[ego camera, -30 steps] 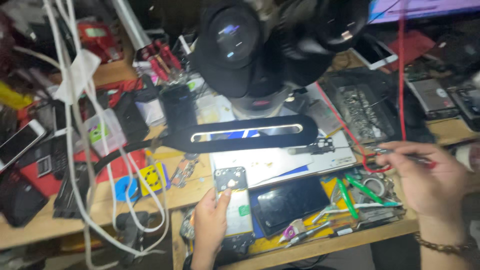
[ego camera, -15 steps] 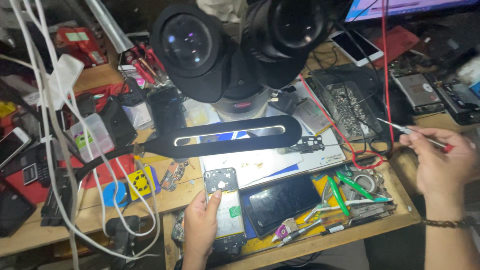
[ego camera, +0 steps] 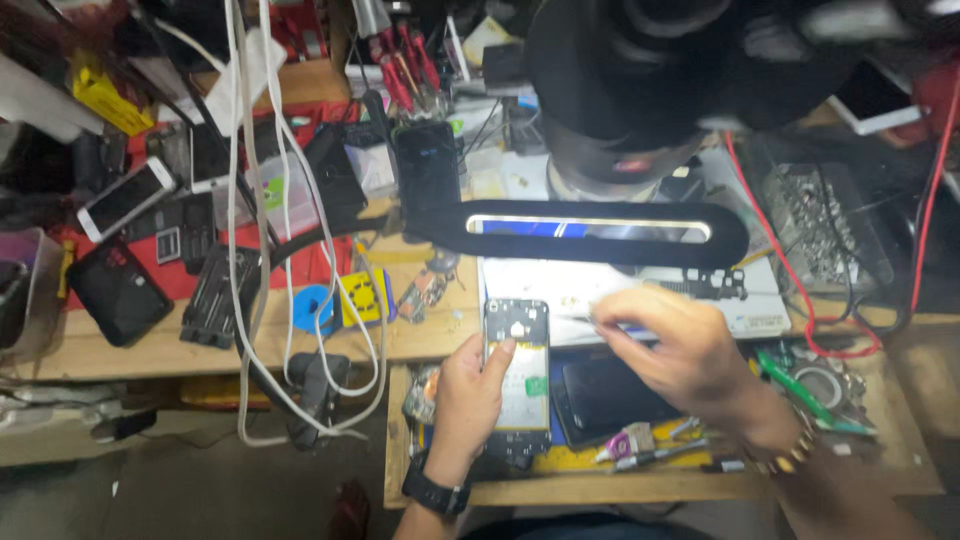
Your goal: The person disassembles a smartphone on a cluttered workbench, using a screwdriver to remove screws and a metal pry tool to separate the back cover. They then detach the motherboard from the phone's chassis and place the components on the table.
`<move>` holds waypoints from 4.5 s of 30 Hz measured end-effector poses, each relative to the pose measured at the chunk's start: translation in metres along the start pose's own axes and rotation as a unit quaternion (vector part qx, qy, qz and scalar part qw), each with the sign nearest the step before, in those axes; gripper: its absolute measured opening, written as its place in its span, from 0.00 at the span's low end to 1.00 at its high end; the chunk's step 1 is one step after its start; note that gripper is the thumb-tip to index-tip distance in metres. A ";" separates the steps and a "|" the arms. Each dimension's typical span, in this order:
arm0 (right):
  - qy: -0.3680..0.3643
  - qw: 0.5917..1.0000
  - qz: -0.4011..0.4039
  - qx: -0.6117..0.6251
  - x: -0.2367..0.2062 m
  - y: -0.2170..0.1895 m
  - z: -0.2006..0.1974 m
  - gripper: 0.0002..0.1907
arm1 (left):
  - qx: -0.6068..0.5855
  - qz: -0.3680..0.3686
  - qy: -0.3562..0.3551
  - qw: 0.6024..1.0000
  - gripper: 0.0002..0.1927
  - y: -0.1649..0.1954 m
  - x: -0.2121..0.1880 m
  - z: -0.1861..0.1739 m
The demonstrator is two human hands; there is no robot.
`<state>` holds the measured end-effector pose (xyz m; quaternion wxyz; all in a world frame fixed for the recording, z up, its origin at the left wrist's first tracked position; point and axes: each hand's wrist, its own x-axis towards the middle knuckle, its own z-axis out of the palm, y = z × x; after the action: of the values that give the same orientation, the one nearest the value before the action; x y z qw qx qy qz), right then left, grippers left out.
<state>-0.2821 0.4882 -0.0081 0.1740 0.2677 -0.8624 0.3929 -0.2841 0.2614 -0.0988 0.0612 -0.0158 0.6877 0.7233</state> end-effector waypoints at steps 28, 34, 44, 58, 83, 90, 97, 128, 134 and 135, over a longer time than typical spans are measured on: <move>-0.197 0.915 -0.270 -0.228 0.065 0.023 0.029 0.21 | -0.027 -0.006 -0.007 1.000 0.14 -0.004 0.001 -0.005; -0.279 0.944 -0.067 -0.160 0.063 0.012 0.022 0.17 | 0.018 -0.001 -0.002 1.000 0.14 -0.001 -0.002 -0.007; -0.284 0.936 0.004 -0.209 0.069 -0.007 0.019 0.24 | 0.005 0.004 -0.001 1.000 0.14 0.000 -0.003 -0.005; -0.275 0.949 -0.059 -0.142 0.064 -0.004 0.013 0.27 | 0.001 -0.002 -0.001 1.000 0.14 -0.002 -0.001 -0.004; 0.300 0.920 0.217 0.131 -0.120 0.074 -0.119 0.09 | -0.063 -0.054 -0.016 0.996 0.16 -0.023 0.004 0.008; 0.389 0.889 0.203 0.129 -0.155 0.133 -0.164 0.05 | -0.100 -0.072 -0.021 0.992 0.17 -0.021 0.004 0.011; 0.387 0.888 0.244 0.054 -0.165 0.150 -0.161 0.04 | -0.080 -0.086 -0.013 0.993 0.16 -0.018 0.003 0.012; -0.053 0.998 -0.001 -0.046 0.030 -0.004 0.012 0.07 | 0.052 -0.015 0.003 0.999 0.13 0.004 0.003 -0.007; -0.208 0.957 0.015 -0.202 0.047 -0.006 0.010 0.08 | 0.047 -0.017 0.004 0.999 0.13 0.000 0.002 -0.007; -0.256 0.927 0.057 -0.267 0.050 -0.006 0.011 0.11 | 0.048 -0.020 0.003 0.999 0.13 0.000 0.002 -0.006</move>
<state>-0.3193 0.4607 0.0138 -0.0100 0.2537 -0.9643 0.0756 -0.2862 0.2551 -0.0997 0.0740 -0.0284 0.7214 0.6879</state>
